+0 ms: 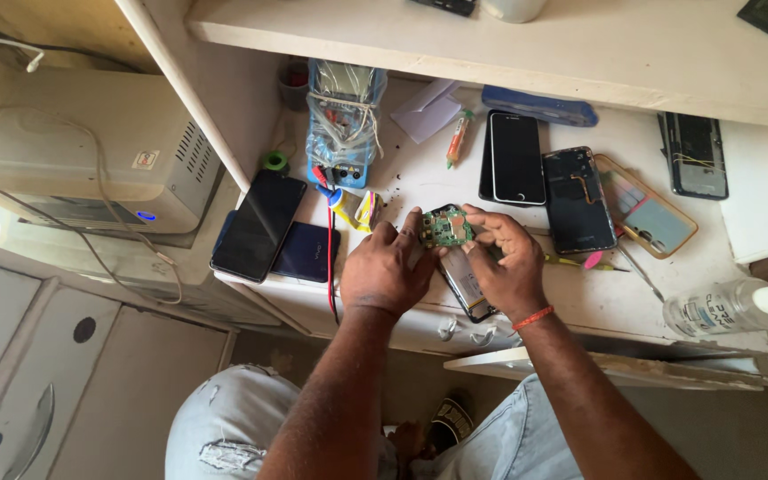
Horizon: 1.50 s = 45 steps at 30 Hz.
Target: The person disassembles a smartphone at a cluttered workbench, prying the back cover off by hand and lifting out the battery, then removes the green logic board and works on it with both hands, manipulating small components on the board while other phones and tools lie around the bench.
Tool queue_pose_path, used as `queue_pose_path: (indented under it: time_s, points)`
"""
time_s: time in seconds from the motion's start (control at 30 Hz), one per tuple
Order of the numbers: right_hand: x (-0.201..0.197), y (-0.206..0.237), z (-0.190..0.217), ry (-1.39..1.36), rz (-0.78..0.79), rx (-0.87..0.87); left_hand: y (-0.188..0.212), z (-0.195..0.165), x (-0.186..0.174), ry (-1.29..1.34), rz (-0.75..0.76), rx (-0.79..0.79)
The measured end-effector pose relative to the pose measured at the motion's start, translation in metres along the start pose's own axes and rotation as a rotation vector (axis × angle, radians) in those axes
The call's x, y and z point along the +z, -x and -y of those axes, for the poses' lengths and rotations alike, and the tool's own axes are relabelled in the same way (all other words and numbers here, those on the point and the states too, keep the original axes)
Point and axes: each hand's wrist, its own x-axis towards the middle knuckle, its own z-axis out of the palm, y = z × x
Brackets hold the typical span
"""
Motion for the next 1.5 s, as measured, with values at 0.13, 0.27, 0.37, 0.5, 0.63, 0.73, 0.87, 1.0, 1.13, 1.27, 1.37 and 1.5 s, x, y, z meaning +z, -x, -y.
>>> queue_pose_path:
  time_s: [0.13,0.27,0.37,0.5,0.63,0.73,0.87,1.0,1.13,1.27,1.37,1.5]
  points:
    - [0.000,0.000,-0.002,-0.008,-0.006,0.010,-0.001,-0.001,0.000,-0.013,-0.006,0.006]
    - [-0.001,0.000,-0.002,0.007,-0.010,0.035,-0.002,-0.004,-0.003,-0.019,0.013,-0.017]
    - [-0.002,-0.001,-0.001,0.011,-0.006,0.046,-0.005,-0.005,-0.005,-0.006,0.019,-0.027]
    - [-0.001,-0.002,0.001,0.028,-0.002,0.053,-0.005,-0.004,-0.004,-0.023,0.025,-0.002]
    - [0.000,-0.001,0.002,0.008,0.006,0.039,-0.003,-0.002,-0.002,-0.018,0.018,0.002]
    - [0.001,-0.001,0.001,0.024,0.007,0.039,-0.003,-0.001,-0.002,-0.012,0.037,-0.008]
    - [0.001,-0.001,0.001,0.036,0.009,0.033,-0.002,-0.001,-0.003,0.010,0.037,-0.015]
    - [0.000,0.000,0.002,0.010,0.017,0.050,-0.002,-0.001,-0.005,0.018,0.057,-0.029]
    - [0.002,-0.001,0.002,-0.010,0.017,0.077,0.000,0.000,-0.005,0.027,0.034,-0.015]
    - [0.003,-0.001,0.003,-0.021,0.017,0.072,0.000,0.002,-0.005,0.050,0.033,-0.024]
    - [0.004,-0.001,0.006,-0.004,0.022,0.062,0.000,0.002,-0.006,0.055,0.036,-0.022]
    - [0.003,-0.001,0.010,0.013,0.036,0.044,0.000,0.003,-0.006,0.055,0.036,0.000]
